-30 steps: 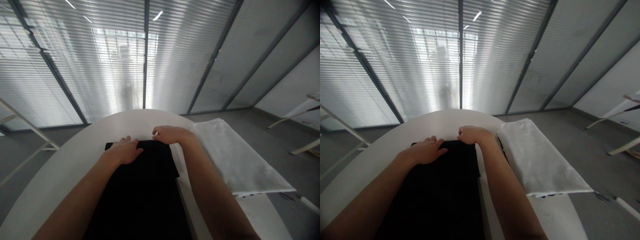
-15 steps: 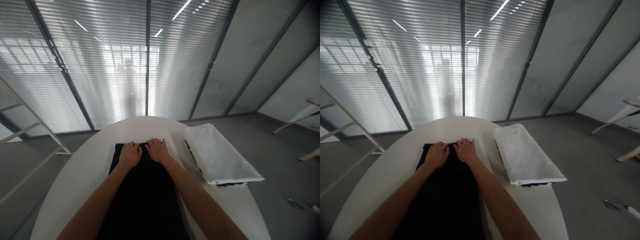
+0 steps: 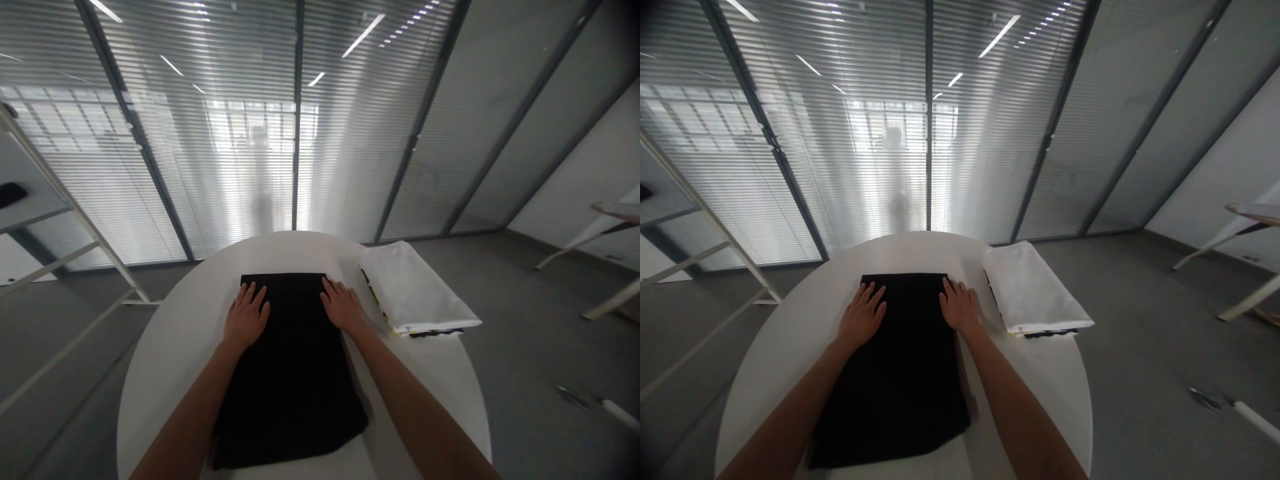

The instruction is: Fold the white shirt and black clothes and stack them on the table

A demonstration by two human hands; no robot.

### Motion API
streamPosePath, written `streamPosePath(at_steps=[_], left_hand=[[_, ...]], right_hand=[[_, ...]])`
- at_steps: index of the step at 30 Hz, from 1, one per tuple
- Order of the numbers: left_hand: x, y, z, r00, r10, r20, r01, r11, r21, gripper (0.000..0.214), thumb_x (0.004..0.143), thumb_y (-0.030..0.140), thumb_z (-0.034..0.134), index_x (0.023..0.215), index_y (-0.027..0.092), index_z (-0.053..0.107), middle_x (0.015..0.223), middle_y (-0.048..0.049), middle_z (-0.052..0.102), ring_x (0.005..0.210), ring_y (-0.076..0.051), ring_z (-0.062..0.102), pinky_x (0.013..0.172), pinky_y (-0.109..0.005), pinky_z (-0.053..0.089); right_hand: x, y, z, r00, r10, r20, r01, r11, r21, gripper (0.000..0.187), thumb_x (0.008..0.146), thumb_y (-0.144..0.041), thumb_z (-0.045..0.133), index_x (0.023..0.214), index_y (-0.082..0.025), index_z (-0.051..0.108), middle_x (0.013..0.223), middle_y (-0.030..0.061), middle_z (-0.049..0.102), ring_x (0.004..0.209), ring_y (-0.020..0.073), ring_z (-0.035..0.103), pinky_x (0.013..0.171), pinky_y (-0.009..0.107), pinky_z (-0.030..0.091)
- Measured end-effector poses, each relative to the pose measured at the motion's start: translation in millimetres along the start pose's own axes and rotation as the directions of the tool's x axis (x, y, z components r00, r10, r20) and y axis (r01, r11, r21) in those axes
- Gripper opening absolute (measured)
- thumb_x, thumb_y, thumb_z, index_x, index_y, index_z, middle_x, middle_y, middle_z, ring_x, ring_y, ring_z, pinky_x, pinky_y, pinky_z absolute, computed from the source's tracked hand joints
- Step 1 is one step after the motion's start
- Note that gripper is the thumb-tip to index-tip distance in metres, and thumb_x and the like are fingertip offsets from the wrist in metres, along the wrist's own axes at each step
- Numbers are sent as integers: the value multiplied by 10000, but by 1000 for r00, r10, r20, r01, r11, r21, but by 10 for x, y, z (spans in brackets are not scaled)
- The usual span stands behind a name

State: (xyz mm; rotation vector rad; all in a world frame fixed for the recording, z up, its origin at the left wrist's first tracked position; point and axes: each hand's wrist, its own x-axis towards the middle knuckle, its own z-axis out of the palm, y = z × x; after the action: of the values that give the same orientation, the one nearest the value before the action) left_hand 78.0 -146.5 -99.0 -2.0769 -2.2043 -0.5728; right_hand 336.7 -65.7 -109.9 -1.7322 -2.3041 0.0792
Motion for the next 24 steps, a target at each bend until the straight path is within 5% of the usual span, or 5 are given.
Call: streamPosePath(at_steps=[6,9,18,24], left_hand=[[54,-75,30,964,-262,-56,261,965,-17,544,955,457,311,1448,263,435,1509,-157,400,1395,-388,319,1061,-672,226],[105,-108,34,957,-290,-20,289,956,-46,581,946,463,317,1476,231,374,1395,-191,527,1356,-398,379,1035,-711,205],[204,-290,3,982,-188,-7,175,928,-330,566,895,375,458,1441,237,403,1406,-106,540,1291,-287,500,1129,-523,259],[214,-393,7,979,-202,-29,123,698,-705,613,811,355,602,1399,251,467,1345,-85,576,1108,-239,622,990,-403,475]], right_hand=[[-31,-32,-79,1000,17,12,-17,1000,8,549,995,-413,282,1517,-243,297,1515,81,399,1411,273,310,1135,479,183],[-19,-48,-110,1000,28,4,-28,999,20,549,985,-408,314,1510,-248,312,1503,77,419,1407,269,316,1137,473,174],[10,-57,-134,999,47,-9,-45,992,117,564,934,-400,426,1470,-231,379,1440,85,497,1378,280,360,1136,476,184],[67,-31,-103,995,46,-86,-5,903,429,618,847,-243,477,1454,-217,367,1451,70,476,1311,207,455,1124,374,296]])
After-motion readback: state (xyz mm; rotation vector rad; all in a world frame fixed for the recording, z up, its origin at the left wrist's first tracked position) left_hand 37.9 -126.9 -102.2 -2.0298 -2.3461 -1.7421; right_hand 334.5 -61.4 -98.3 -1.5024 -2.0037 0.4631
